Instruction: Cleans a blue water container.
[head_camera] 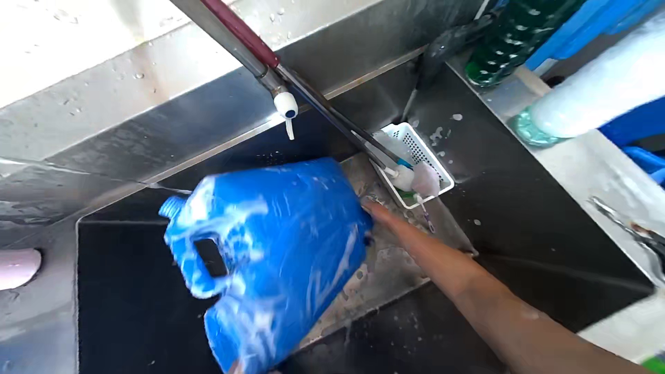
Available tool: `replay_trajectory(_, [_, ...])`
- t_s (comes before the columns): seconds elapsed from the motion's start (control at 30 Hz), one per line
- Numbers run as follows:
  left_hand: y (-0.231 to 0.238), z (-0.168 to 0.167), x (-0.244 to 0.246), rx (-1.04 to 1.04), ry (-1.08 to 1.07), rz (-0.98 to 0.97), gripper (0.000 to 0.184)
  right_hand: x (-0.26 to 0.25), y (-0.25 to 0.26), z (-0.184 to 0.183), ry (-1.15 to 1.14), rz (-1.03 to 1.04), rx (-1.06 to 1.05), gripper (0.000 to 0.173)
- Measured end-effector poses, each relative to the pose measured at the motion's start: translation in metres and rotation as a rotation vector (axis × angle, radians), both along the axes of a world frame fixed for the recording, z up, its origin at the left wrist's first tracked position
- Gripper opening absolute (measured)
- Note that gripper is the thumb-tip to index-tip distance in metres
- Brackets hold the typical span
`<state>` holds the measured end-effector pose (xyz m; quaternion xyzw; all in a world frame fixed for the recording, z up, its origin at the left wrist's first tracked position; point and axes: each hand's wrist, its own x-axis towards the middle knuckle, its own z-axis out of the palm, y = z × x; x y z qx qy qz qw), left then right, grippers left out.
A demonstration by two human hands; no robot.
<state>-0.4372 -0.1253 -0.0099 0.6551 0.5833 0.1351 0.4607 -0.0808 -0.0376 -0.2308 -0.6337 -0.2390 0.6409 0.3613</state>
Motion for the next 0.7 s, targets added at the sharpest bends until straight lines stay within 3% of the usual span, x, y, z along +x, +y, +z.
replay_trajectory(0.03, [-0.005,0.000,0.018,0.196,0.049,-0.175,0.032,-0.014,0.012,0.022,-0.137,0.114,0.188,0.046])
replay_trajectory(0.1, [-0.014,0.004,0.065,0.352,0.022,-0.234,0.028,-0.054,0.018,0.107,-0.365,0.352,0.493,0.050])
replay_trajectory(0.17, [-0.028,0.022,0.098,0.266,-0.136,-0.070,0.023,-0.093,-0.023,0.195,-0.495,0.451,0.791,0.044])
replay_trajectory(0.23, [-0.039,0.047,0.098,0.107,-0.391,0.141,0.016,-0.117,-0.086,0.253,-0.560,0.486,1.027,0.041])
replay_trajectory(0.3, [-0.039,0.065,0.084,-0.079,-0.500,0.375,0.025,-0.128,-0.129,0.249,-0.649,0.346,1.182,0.037])
replay_trajectory(0.33, [-0.035,0.061,0.073,-0.175,-0.526,0.498,0.024,-0.123,-0.141,0.232,-0.751,0.321,1.141,0.038])
replay_trajectory(0.4, [-0.025,0.024,0.035,-0.328,-0.522,0.698,0.020,-0.087,-0.155,0.194,-0.933,0.435,0.851,0.050])
replay_trajectory(0.47, [-0.016,-0.027,-0.018,-0.367,-0.404,0.745,0.023,-0.033,-0.158,0.164,-1.029,0.522,0.570,0.056])
replay_trajectory(0.53, [-0.006,-0.049,-0.055,-0.118,-0.037,0.572,0.024,0.010,-0.155,0.154,-1.001,0.480,0.396,0.053])
replay_trajectory(0.57, [0.003,-0.041,-0.052,0.035,0.169,0.408,0.042,0.024,-0.148,0.155,-0.926,0.416,0.331,0.051])
replay_trajectory(0.6, [0.013,-0.025,-0.031,0.166,0.355,0.219,0.058,0.036,-0.136,0.160,-0.831,0.335,0.276,0.048])
replay_trajectory(0.63, [0.025,-0.012,0.002,0.296,0.468,0.045,0.062,0.044,-0.118,0.164,-0.751,0.247,0.262,0.047])
replay_trajectory(0.7, [0.046,-0.003,0.089,0.408,0.454,-0.244,0.050,0.047,-0.079,0.164,-0.676,0.151,0.327,0.051])
